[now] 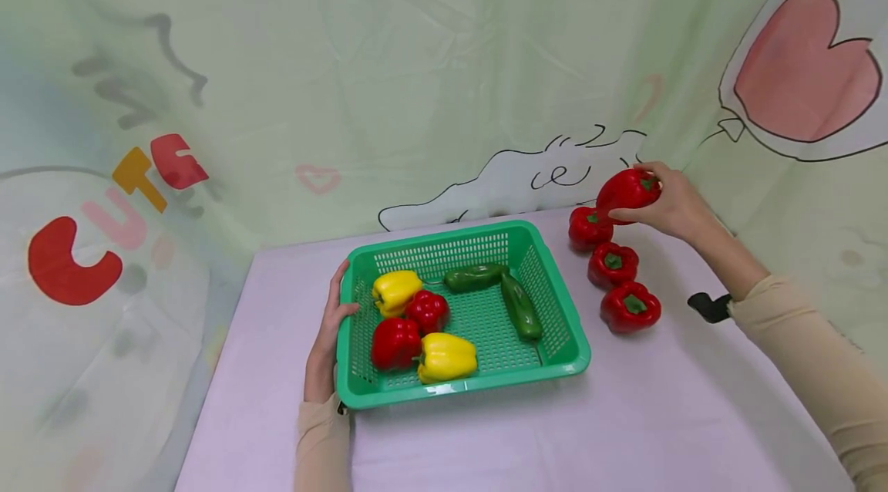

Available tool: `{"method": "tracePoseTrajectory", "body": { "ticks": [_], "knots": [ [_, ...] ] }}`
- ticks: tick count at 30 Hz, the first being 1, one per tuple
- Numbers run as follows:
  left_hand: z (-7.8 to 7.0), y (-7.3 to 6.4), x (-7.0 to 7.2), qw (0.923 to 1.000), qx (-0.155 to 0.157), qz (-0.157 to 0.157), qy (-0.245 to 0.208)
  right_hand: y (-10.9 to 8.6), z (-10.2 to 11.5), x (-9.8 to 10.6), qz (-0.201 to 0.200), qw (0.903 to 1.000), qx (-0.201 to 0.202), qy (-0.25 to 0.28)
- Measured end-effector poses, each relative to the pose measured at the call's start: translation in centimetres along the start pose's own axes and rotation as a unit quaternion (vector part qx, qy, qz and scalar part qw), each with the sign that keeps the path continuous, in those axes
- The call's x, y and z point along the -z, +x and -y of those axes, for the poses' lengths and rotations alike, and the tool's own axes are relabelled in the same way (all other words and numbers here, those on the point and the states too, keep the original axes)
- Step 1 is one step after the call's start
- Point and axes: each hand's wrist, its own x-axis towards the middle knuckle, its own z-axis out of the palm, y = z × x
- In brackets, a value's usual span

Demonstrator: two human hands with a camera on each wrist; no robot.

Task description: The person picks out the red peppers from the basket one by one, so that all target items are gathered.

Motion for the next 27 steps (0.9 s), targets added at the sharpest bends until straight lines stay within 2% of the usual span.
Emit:
{"method": "tracePoseTrajectory", "body": {
  "ticks": [6, 11, 20, 27],
  "knots": [
    [-0.1, 0.1, 0.1, 1.0000, 0.000, -0.003, 0.005, 0.9, -1.8, 0.6, -0.015, 0.9999, -0.003, -0.006],
    [-0.1, 0.2, 0.1, 1.0000, 0.000, 0.000, 0.002, 1.8, -3.2, 0.6, -0.009, 0.9998, -0.011, -0.011],
    [-0.1, 0.0, 0.1, 0.9999, 0.004, 0.009, -0.005, 2.8, -5.6, -0.7, 0.023, 0.9986, -0.042, -0.023],
    [-0.1, 0.0, 0.1, 0.9999, 0.001, 0.011, -0.006, 3.0, -6.3, -1.9, 0.036, 0.9976, -0.050, -0.033]
  ]
}}
